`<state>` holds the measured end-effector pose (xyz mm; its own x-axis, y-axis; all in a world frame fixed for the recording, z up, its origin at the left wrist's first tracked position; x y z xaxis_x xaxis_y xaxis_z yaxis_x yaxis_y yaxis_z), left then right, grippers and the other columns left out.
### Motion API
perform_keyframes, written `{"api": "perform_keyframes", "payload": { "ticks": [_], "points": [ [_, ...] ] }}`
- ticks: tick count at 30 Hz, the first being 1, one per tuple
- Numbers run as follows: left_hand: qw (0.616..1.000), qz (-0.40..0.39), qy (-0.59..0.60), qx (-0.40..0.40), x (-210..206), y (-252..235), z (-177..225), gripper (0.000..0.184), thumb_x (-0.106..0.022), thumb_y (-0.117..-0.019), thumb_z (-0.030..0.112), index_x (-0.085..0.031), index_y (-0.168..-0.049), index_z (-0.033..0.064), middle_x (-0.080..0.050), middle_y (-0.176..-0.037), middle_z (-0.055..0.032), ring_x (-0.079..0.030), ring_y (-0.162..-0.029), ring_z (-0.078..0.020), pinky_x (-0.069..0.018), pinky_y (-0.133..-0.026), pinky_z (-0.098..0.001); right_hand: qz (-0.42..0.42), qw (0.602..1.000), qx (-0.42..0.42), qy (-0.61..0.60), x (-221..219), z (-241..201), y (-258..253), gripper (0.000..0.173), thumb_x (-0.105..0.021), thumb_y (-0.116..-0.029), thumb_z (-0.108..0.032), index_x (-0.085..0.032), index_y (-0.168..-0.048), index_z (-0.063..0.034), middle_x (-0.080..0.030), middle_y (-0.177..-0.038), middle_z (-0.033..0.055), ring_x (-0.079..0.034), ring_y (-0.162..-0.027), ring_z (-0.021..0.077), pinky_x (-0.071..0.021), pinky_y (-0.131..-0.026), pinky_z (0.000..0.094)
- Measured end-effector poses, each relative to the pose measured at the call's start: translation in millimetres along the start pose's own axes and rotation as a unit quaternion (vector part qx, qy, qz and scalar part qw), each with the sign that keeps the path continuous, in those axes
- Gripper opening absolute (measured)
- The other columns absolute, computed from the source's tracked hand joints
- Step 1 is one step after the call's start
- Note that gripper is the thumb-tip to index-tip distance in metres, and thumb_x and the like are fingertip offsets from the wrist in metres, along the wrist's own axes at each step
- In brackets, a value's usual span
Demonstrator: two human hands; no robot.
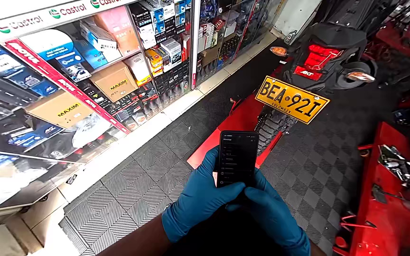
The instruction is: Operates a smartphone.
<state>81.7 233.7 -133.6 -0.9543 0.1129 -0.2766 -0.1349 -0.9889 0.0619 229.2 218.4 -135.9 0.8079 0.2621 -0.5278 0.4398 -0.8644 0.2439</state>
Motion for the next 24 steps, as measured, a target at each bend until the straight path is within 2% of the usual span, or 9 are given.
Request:
{"api": "perform_keyframes", "payload": {
  "ticks": [3, 6, 10, 13, 15, 19, 24],
  "points": [
    [0.999, -0.028, -0.016, 0.005, -0.9, 2.0, -0.9, 0.091, -0.089, -0.0755, 0.008, -0.043, -0.152, 0.0254, -0.065, -0.128, -0.0051, -0.067, -0.113, -0.0206, -0.0611, -0.095, -0.0369, -0.003, 1.000, -0.003, -0.012, -0.2, -0.4, 0.2, 0.041, -0.058, -0.1001, -0.024, -0.051, -0.138, -0.0107, -0.067, -0.113, 0.0184, -0.071, -0.096, 0.0276, -0.0627, -0.077, 0.0436],
    [0.994, -0.105, 0.028, 0.015, -4.3, 3.4, 0.8, 0.097, -0.083, -0.0805, 0.003, -0.033, -0.160, 0.0290, -0.062, -0.136, -0.0069, -0.063, -0.121, -0.0237, -0.0560, -0.102, -0.0394, 0.004, 1.000, -0.003, -0.017, 1.9, 0.1, -0.1, 0.041, -0.057, -0.1010, -0.029, -0.053, -0.137, -0.0100, -0.067, -0.114, 0.0205, -0.072, -0.094, 0.0286, -0.0630, -0.072, 0.0430],
    [0.988, -0.131, 0.084, 0.012, 1.9, 7.2, -0.9, 0.059, -0.055, -0.1008, 0.015, -0.040, -0.158, 0.0182, -0.061, -0.139, -0.0108, -0.061, -0.123, -0.0240, -0.0513, -0.105, -0.0408, 0.012, 1.000, -0.008, 0.002, 1.7, 1.5, 2.8, 0.035, -0.058, -0.0960, -0.008, -0.056, -0.131, -0.0063, -0.068, -0.111, 0.0207, -0.073, -0.092, 0.0297, -0.0635, -0.070, 0.0442],
    [0.989, -0.125, 0.073, -0.007, 4.8, 8.1, 0.2, 0.051, -0.040, -0.1056, 0.022, -0.042, -0.156, 0.0148, -0.059, -0.142, -0.0088, -0.058, -0.127, -0.0218, -0.0472, -0.109, -0.0401, 0.045, 0.998, -0.020, 0.033, 1.6, 3.0, 3.0, 0.035, -0.053, -0.0942, 0.001, -0.057, -0.128, -0.0046, -0.069, -0.107, 0.0205, -0.073, -0.088, 0.0290, -0.0638, -0.068, 0.0430],
    [0.990, -0.124, 0.070, -0.015, 6.0, 8.5, -0.2, 0.051, -0.038, -0.1068, 0.023, -0.042, -0.156, 0.0142, -0.057, -0.145, -0.0088, -0.056, -0.131, -0.0230, -0.0450, -0.112, -0.0415, 0.057, 0.998, -0.027, 0.030, 2.5, 4.1, 2.3, 0.032, -0.052, -0.0970, -0.002, -0.058, -0.128, -0.0041, -0.069, -0.107, 0.0218, -0.073, -0.087, 0.0300, -0.0637, -0.067, 0.0429],
    [0.990, -0.121, 0.072, -0.009, 6.1, 8.0, -1.1, 0.050, -0.039, -0.1063, 0.022, -0.045, -0.155, 0.0135, -0.058, -0.143, -0.0096, -0.057, -0.129, -0.0235, -0.0458, -0.111, -0.0418, 0.082, 0.996, -0.036, 0.019, 3.9, 4.5, 1.6, 0.027, -0.048, -0.1033, -0.010, -0.059, -0.128, -0.0035, -0.069, -0.108, 0.0235, -0.073, -0.087, 0.0307, -0.0637, -0.064, 0.0419],
    [0.993, -0.100, 0.067, -0.001, 5.7, 5.4, -6.9, 0.049, -0.039, -0.1063, 0.020, -0.047, -0.154, 0.0130, -0.060, -0.141, -0.0105, -0.059, -0.127, -0.0241, -0.0472, -0.110, -0.0423, 0.083, 0.996, -0.030, 0.021, 8.6, 6.4, 1.6, 0.032, -0.041, -0.1087, -0.023, -0.060, -0.129, -0.0057, -0.069, -0.110, 0.0224, -0.073, -0.089, 0.0301, -0.0640, -0.065, 0.0411]
  ]
}}
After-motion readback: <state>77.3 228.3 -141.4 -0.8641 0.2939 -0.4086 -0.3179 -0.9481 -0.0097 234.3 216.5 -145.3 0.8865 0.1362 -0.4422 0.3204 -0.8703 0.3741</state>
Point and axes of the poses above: each hand's wrist, its own y-axis away from the middle knuckle, its own x-axis out of the back of the hand, z = x × y, the point moved 7 cm from there along -y, towards the middle knuckle
